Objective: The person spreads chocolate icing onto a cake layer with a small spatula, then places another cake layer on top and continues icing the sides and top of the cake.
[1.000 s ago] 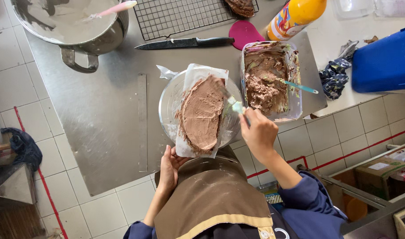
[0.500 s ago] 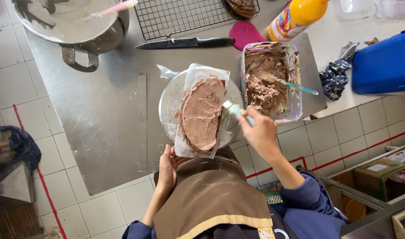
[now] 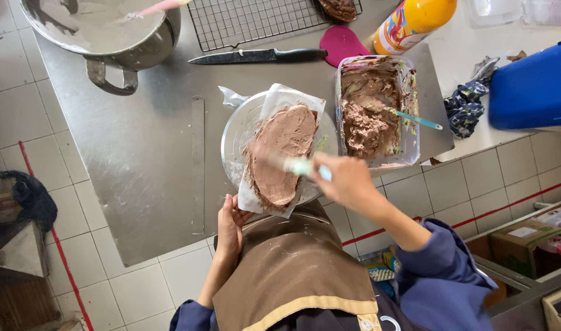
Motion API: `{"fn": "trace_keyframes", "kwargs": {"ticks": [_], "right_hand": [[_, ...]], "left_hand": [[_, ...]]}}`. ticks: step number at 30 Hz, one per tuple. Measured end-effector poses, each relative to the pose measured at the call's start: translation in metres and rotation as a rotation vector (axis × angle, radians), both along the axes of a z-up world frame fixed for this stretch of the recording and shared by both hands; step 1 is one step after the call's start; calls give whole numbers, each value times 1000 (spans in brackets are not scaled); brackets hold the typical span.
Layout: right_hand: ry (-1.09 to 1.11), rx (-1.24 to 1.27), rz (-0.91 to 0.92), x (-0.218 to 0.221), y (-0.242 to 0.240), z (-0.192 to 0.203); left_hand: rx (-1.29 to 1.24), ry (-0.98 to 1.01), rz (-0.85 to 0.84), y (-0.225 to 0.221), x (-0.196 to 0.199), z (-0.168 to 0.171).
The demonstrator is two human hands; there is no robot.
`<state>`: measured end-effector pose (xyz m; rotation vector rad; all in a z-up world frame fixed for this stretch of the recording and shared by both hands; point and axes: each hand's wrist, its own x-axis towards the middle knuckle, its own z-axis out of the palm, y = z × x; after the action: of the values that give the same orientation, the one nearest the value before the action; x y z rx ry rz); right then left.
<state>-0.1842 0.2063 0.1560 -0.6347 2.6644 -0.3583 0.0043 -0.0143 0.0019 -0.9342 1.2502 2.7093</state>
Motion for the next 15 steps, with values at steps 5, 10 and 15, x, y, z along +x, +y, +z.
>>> {"fn": "trace_keyframes", "kwargs": {"ticks": [5,10,15], "right_hand": [[-12,-505,270,11,34,5],[277,-147,88,9,59,-17],[319,-368,-73,37,54,-28]], "left_hand": [[6,6,37,-2,-4,0],[-17,1,100,-3,-9,6],[-158,4,138,0,-12,16]]}}
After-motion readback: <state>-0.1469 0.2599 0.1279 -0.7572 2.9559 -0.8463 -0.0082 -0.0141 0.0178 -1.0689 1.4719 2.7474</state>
